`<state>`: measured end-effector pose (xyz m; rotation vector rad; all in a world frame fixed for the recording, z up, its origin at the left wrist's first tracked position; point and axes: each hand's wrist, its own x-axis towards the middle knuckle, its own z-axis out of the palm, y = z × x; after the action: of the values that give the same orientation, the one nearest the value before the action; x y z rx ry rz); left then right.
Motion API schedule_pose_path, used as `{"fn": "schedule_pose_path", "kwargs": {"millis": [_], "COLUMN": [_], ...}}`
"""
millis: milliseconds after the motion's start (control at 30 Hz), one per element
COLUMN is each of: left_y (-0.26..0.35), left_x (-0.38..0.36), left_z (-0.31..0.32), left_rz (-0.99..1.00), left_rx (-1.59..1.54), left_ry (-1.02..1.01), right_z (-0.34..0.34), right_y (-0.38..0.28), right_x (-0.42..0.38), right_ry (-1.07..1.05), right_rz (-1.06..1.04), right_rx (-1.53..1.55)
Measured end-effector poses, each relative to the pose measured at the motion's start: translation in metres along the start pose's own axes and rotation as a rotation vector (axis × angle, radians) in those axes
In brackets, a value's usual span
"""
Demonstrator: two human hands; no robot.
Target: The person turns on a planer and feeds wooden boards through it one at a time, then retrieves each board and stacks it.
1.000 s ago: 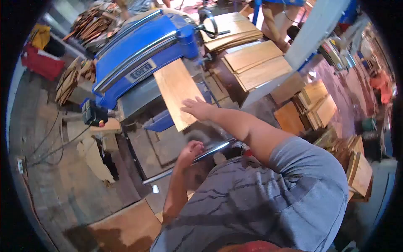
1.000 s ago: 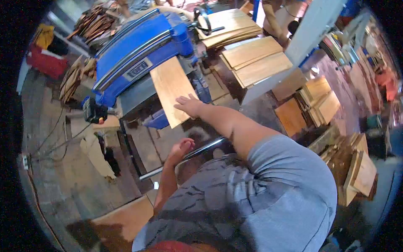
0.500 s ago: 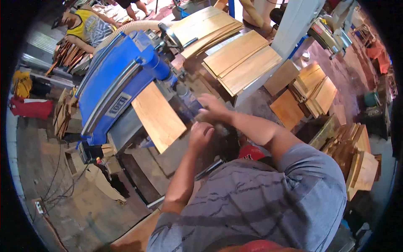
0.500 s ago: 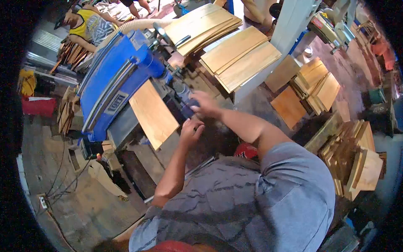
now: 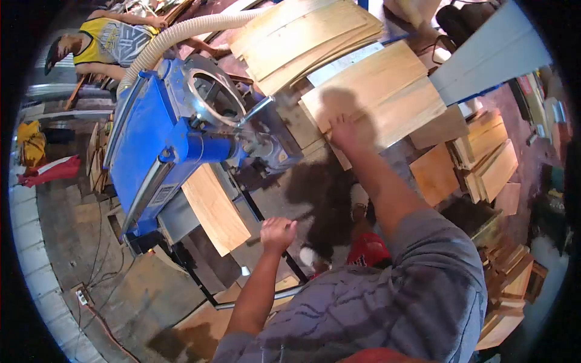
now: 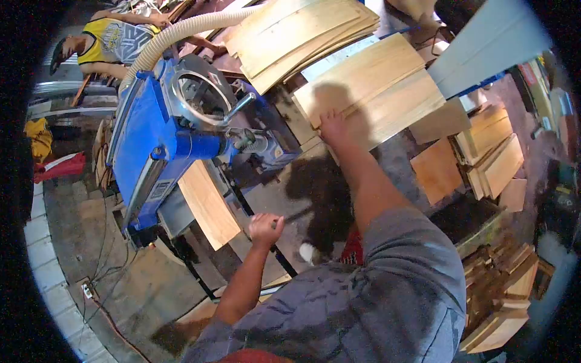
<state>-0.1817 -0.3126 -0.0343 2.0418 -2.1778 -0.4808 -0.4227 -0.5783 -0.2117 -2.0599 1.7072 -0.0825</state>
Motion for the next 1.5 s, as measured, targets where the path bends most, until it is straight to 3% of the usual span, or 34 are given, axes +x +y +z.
{"fn": "schedule_pose_path", "kwargs": {"millis": [100, 200, 233, 400, 500, 633, 767, 900, 967, 1033, 1100, 1167, 1200, 1233, 1300, 1367, 1433, 1500], "left_y": [0.001, -0.001, -0.002, 0.008, -0.001, -0.004, 0.001, -0.002, 0.0, -0.005, 0.018, 0.038, -0.005, 0.039, 0.093, 0.119, 0.118, 0.113], "left_x": [0.001, 0.004, 0.003, 0.008, 0.001, 0.003, 0.004, -0.001, 0.002, 0.001, 0.008, 0.021, 0.028, 0.039, 0.054, 0.065, 0.08, 0.105], "left_z": [0.0, -0.002, -0.001, -0.005, 0.005, 0.004, -0.001, 0.002, 0.002, 0.003, -0.013, -0.027, 0.034, -0.001, -0.006, 0.003, 0.048, 0.093], "left_rz": [-0.022, -0.039, -0.048, -0.034, -0.014, 0.024, 0.016, -0.032, -0.072, -0.062, -0.198, -0.387, -0.385, -0.665, -0.562, -0.599, -0.375, 0.78], "left_rx": [0.035, -0.023, -0.006, 0.065, 0.062, 0.041, 0.05, -0.012, 0.203, 0.204, 0.212, -0.163, -0.954, -1.357, -1.958, -1.799, -1.676, -0.716], "left_ry": [0.028, -0.08, -0.088, -0.083, -0.063, -0.029, -0.038, -0.047, -0.133, -0.163, -0.283, -0.255, -0.272, -0.434, -0.583, -0.72, -0.647, 0.032], "right_z": [0.007, 0.007, 0.005, 0.042, 0.043, 0.044, 0.02, 0.014, -0.036, -0.082, -0.12, -0.155, -0.175, -0.184, -0.197, -0.201, -0.203, -0.203], "right_y": [-0.011, -0.026, -0.03, -0.038, -0.051, -0.049, -0.048, -0.046, -0.052, -0.06, -0.065, -0.075, -0.08, -0.081, -0.081, -0.083, -0.084, -0.083], "right_x": [0.066, 0.122, 0.133, 0.148, 0.14, 0.103, 0.038, -0.059, -0.125, -0.182, -0.227, -0.26, -0.279, -0.29, -0.305, -0.322, -0.329, -0.333], "right_ry": [-0.019, -0.041, -0.041, 0.079, 0.042, 0.062, 0.096, 0.267, 0.068, -0.004, -0.024, -0.115, -0.071, -0.097, -0.129, -0.103, -0.054, 0.093], "right_rz": [-0.034, -0.005, 0.027, 0.154, 0.178, 0.104, 0.045, -0.228, -0.36, -0.481, -0.55, -0.651, -0.655, -0.702, -0.681, -0.707, -0.707, -0.564], "right_rx": [0.053, 0.13, 0.03, -0.16, -0.196, -0.077, -0.185, -0.123, 0.019, 0.172, 0.218, 0.33, 0.354, 0.339, 0.449, 0.461, 0.475, 0.493]}}
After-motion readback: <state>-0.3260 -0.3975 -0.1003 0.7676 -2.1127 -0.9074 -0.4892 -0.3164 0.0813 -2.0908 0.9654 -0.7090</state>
